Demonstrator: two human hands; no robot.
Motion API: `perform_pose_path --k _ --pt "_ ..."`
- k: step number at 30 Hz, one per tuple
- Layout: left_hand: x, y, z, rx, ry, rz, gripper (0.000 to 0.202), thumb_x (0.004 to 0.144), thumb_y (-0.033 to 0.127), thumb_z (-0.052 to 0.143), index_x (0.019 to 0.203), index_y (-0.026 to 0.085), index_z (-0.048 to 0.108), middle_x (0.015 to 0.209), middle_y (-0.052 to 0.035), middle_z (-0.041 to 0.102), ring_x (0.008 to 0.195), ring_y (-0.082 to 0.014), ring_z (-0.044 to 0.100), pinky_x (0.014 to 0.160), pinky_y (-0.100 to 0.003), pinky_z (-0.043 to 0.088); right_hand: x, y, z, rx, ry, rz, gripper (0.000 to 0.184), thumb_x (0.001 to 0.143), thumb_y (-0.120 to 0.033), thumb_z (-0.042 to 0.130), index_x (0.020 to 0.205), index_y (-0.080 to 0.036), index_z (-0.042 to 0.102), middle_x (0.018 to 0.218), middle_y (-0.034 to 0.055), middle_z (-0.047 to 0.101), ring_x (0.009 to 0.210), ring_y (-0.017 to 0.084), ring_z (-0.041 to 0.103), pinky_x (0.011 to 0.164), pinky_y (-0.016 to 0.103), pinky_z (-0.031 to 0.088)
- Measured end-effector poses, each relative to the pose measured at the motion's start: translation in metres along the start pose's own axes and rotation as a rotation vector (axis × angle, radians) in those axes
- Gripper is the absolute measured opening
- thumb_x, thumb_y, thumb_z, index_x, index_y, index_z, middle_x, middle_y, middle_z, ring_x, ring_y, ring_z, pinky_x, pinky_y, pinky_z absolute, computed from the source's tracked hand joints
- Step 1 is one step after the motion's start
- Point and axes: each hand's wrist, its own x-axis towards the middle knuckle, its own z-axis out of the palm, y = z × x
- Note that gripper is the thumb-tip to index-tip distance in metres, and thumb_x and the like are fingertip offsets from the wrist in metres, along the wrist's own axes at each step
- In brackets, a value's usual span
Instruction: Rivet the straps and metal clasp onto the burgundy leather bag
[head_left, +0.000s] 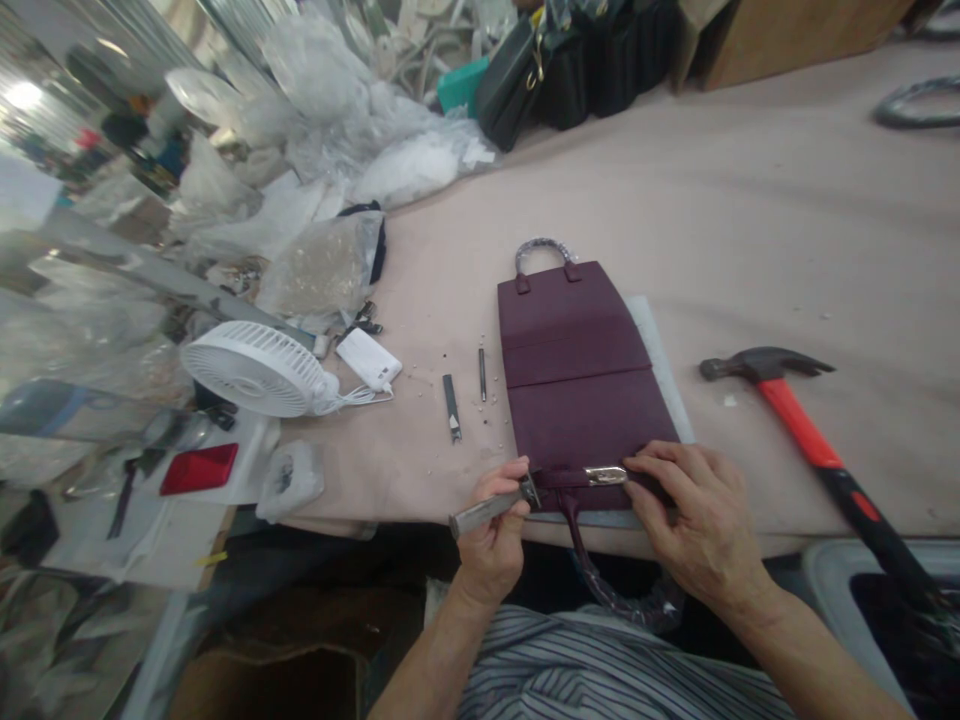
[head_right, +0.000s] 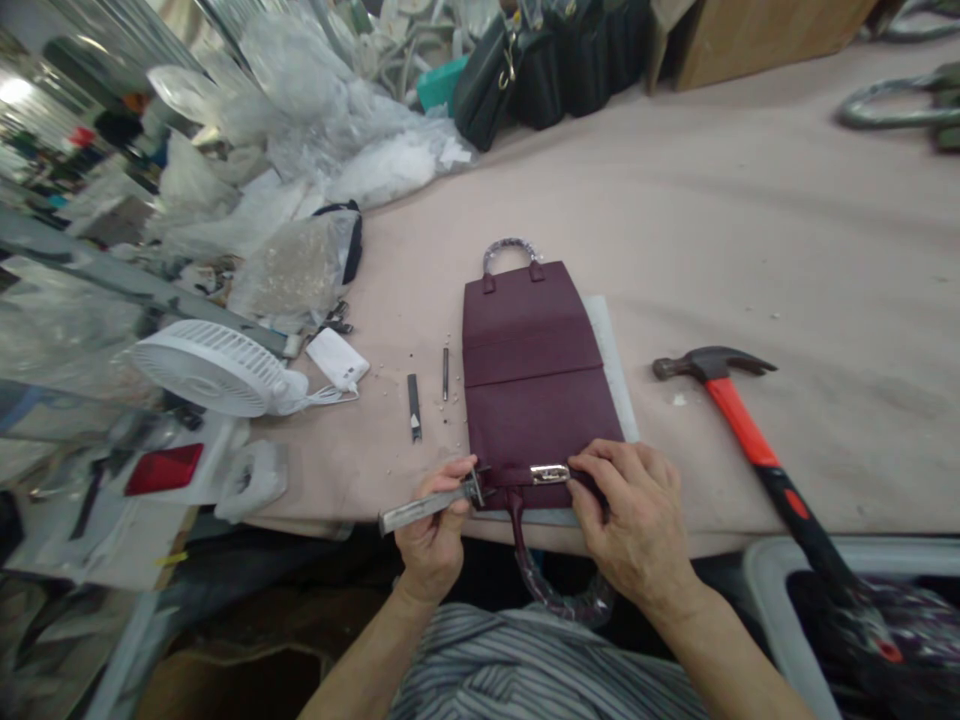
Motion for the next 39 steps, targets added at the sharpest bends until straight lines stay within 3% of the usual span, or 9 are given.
perform_pose_path --k 13,27,34,39 --pt "0.016 0.003 -0.006 0.034 -0.095 0.040 0.020 0.095 0.013 0.061 0.113 0.019 0.062 0.117 -0.0107 0.071 0.113 -0.0223 0.070 0.099 -0.043 0.060 0.001 0.000 0.000 -0.009 -0.002 -0.007 0.011 0.097 -0.027 0.059 0.104 -0.021 0.064 0.105 0.0057 0.065 0.097 0.026 0.058 0.084 0.044 0.042" --pt "-0.010 0.000 0.004 0.107 0.044 0.036 0.022 0.095 0.011 0.058 0.116 0.019 0.058 0.122 -0.0106 0.067 0.118 -0.0237 0.067 0.103 -0.046 0.059 0.001 0.000 0.000 0.007 -0.005 -0.011 0.009 0.097 -0.026 0.059 0.104 -0.021 0.064 0.103 0.0056 0.066 0.098 0.025 0.059 0.086 0.044 0.042" --pt "-0.002 -0.001 -0.003 0.055 -0.026 0.020 0.024 0.095 0.011 0.059 0.118 0.019 0.060 0.123 -0.0121 0.068 0.119 -0.0247 0.068 0.103 -0.047 0.059 0.001 0.001 -0.001 -0.009 -0.021 -0.013 0.011 0.099 -0.027 0.057 0.104 -0.020 0.064 0.105 0.0066 0.065 0.097 0.026 0.059 0.086 0.045 0.042" --pt "0.006 0.001 -0.007 0.073 -0.096 0.082 0.028 0.093 0.011 0.062 0.119 0.019 0.060 0.120 -0.0129 0.070 0.116 -0.0260 0.069 0.100 -0.047 0.061 0.001 0.001 -0.001 -0.012 -0.030 -0.010 0.011 0.098 -0.027 0.058 0.105 -0.021 0.063 0.104 0.0066 0.065 0.098 0.026 0.059 0.087 0.045 0.042"
